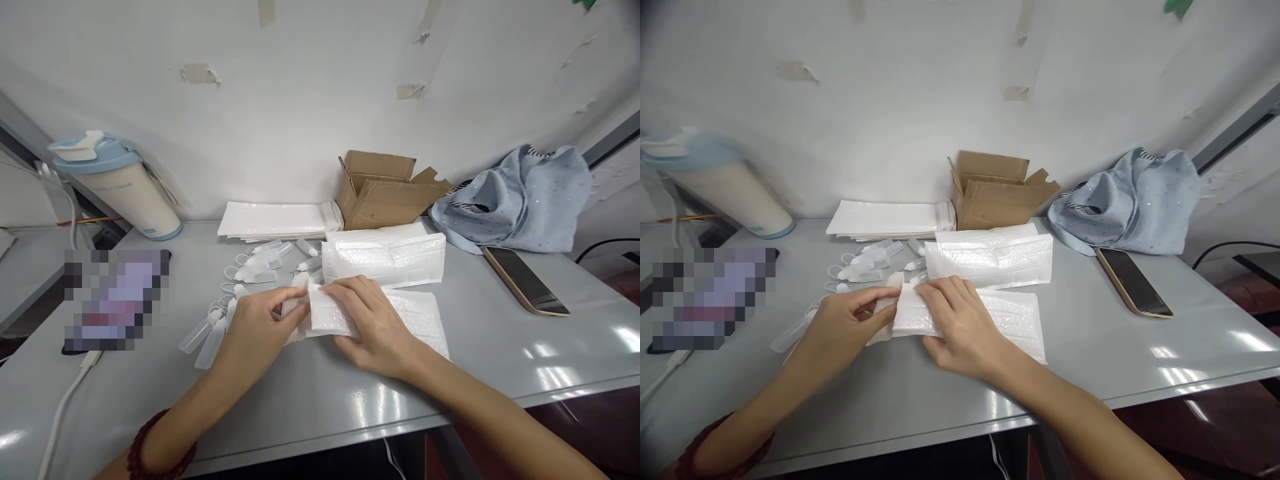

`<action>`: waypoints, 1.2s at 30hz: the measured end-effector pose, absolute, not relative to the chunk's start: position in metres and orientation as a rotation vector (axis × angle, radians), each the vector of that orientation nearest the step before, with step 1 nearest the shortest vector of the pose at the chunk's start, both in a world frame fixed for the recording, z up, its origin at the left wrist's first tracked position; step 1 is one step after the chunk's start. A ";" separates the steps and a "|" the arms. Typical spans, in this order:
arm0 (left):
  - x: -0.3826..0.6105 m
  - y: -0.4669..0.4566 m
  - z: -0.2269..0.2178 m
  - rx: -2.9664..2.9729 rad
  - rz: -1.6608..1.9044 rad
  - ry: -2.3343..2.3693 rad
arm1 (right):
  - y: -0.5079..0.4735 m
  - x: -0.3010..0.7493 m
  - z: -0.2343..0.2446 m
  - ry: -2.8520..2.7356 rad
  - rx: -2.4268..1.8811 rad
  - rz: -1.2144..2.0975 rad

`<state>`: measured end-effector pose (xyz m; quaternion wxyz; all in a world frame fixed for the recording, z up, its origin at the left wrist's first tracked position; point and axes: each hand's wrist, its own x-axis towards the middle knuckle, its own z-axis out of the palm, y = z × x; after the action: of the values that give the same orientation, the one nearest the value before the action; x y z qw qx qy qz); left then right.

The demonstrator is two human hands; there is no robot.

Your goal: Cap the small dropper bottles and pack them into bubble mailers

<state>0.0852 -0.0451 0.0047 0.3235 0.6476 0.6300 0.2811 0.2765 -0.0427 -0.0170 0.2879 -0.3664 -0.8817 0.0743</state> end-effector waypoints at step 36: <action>0.055 -0.049 0.031 1.752 1.183 1.280 | -0.034 0.292 -0.010 -2.164 -0.758 0.252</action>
<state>0.0547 -0.0495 0.0309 0.3286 0.6695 0.4892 0.4521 0.2917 -0.0345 -0.0096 0.4054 -0.3003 -0.8576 0.0999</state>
